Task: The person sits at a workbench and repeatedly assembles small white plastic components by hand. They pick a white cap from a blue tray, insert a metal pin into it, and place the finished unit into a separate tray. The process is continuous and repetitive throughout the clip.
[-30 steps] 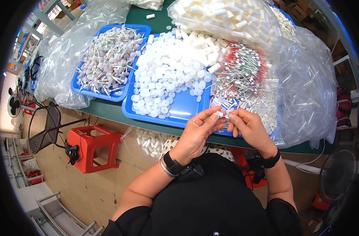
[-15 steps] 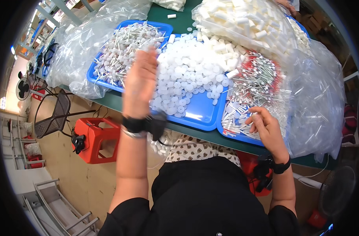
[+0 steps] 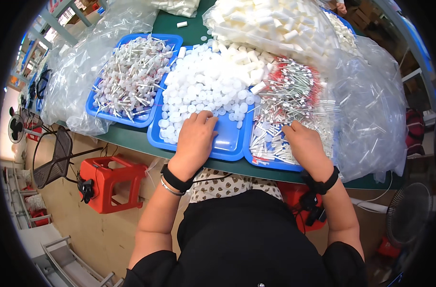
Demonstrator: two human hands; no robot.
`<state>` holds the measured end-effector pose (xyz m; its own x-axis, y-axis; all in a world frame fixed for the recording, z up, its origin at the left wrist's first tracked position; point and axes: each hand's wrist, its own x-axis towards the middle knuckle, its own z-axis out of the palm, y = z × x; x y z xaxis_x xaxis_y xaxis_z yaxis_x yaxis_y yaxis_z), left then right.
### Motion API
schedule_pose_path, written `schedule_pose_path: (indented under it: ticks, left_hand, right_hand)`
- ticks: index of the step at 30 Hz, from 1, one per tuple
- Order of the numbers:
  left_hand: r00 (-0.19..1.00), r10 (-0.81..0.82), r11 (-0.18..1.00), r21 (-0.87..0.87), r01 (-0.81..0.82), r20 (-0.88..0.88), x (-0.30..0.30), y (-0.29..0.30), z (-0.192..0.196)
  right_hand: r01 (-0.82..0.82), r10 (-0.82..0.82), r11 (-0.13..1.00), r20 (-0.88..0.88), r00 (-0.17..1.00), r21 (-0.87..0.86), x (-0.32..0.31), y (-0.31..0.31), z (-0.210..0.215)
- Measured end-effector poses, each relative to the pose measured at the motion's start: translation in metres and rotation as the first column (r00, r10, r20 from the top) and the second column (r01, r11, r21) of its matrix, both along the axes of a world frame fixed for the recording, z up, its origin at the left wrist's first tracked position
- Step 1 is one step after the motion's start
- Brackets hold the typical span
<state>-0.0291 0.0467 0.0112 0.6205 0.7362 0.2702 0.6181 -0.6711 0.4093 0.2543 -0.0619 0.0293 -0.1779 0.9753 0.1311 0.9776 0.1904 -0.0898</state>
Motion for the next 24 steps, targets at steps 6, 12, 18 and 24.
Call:
schedule_pose_path:
  ticks: [6, 12, 18, 24]
  left_hand:
    - [0.999, -0.044, 0.998, -0.05, 0.043, -0.002, -0.008, 0.004, -0.006]
    - [0.968, 0.01, 0.985, -0.17, 0.034, 0.252, -0.008, 0.006, -0.004]
    - [0.896, 0.091, 0.92, -0.38, 0.091, 0.434, 0.003, -0.003, 0.007]
    - [0.708, 0.473, 0.487, -0.825, 0.286, 0.525, 0.005, -0.018, 0.012]
  right_hand:
    - [-0.048, 0.045, 0.998, -0.089, 0.995, -0.031, -0.001, 0.001, 0.001]
    - [-0.064, 0.061, 0.998, -0.189, 0.98, -0.011, 0.007, -0.002, -0.003]
    - [-0.106, 0.105, 0.994, -0.117, 0.988, 0.001, 0.007, -0.003, -0.006]
    - [0.0, 0.017, 0.999, -0.513, 0.858, 0.032, 0.004, -0.002, 0.003]
